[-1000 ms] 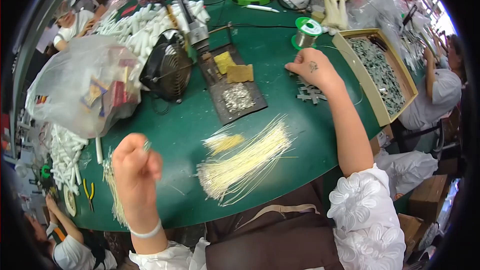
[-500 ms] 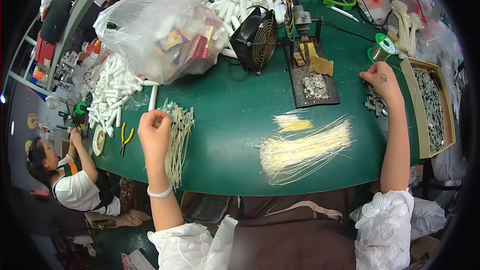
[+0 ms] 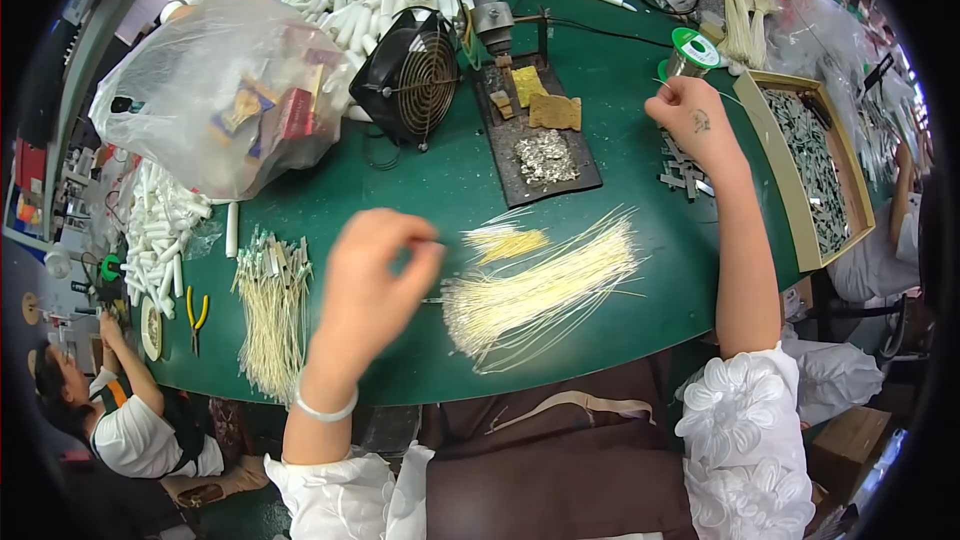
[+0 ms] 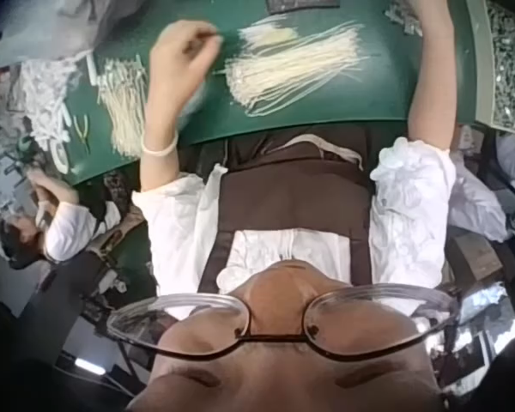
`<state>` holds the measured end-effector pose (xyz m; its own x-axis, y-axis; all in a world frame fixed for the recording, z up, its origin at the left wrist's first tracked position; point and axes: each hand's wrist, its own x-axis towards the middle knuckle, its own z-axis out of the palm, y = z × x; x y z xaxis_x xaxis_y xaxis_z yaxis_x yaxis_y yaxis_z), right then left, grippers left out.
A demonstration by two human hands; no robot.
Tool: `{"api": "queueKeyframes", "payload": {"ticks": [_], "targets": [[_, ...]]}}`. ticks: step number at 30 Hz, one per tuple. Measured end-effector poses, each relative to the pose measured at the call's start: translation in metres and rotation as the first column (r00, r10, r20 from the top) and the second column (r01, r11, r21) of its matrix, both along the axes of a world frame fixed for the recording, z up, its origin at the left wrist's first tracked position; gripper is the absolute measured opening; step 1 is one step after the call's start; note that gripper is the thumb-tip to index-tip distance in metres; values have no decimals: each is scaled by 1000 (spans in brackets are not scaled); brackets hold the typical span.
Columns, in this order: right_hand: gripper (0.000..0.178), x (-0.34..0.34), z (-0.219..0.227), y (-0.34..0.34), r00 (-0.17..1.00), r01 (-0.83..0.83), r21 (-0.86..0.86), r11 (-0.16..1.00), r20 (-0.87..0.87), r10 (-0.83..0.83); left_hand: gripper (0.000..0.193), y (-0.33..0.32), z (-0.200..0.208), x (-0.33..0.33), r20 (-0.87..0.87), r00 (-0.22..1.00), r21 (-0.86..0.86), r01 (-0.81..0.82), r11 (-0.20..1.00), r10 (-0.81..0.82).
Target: Assembling small green plastic components onto the ends of white wires at a factory workbench.
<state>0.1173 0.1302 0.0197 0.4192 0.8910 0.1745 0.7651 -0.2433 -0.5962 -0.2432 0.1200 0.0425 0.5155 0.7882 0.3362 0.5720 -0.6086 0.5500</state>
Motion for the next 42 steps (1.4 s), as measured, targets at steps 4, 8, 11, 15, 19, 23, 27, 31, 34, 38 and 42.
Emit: {"api": "queueKeyframes", "payload": {"ticks": [4, 8, 11, 15, 19, 23, 27, 31, 34, 38, 42], "targets": [[17, -23, 10, -9, 890, -190, 118, 975, -398, 222, 6, 2, -16, 40, -55, 958, -92, 275, 957, -281], [21, -41, 11, -11, 795, -370, 110, 923, -477, 375, 6, 7, -26, 57, -94, 948, -118, 294, 949, -305], [15, -52, 11, -13, 713, -418, 134, 898, -564, 416, 7, 9, -27, 63, -133, 936, -137, 309, 941, -327], [13, -57, 11, -16, 695, -527, 155, 836, -488, 529, 6, 10, -29, 72, -123, 931, -126, 330, 936, -345], [12, -61, 16, -18, 700, -551, 104, 828, -482, 527, 5, 12, -32, 75, -179, 914, -137, 344, 929, -364], [14, -61, 16, -19, 697, -532, 86, 843, -521, 493, 5, 9, -34, 79, -200, 910, -104, 350, 931, -364], [14, -62, 15, -18, 703, -530, 89, 843, -510, 496, 5, 5, -37, 79, -242, 913, 5, 340, 940, -329], [12, -63, 15, -19, 696, -541, 75, 837, -518, 497, 6, 2, -38, 78, -253, 921, 63, 320, 945, -295], [11, -64, 12, -18, 687, -545, 95, 833, -518, 509, 6, 1, -37, 78, -255, 921, 84, 323, 943, -293], [10, -65, 15, -20, 684, -549, 103, 829, -515, 517, 5, 1, -35, 78, -259, 920, 93, 327, 941, -294], [10, -66, 15, -21, 683, -554, 90, 828, -519, 513, 6, 1, -37, 78, -279, 915, 83, 327, 941, -293]]}}
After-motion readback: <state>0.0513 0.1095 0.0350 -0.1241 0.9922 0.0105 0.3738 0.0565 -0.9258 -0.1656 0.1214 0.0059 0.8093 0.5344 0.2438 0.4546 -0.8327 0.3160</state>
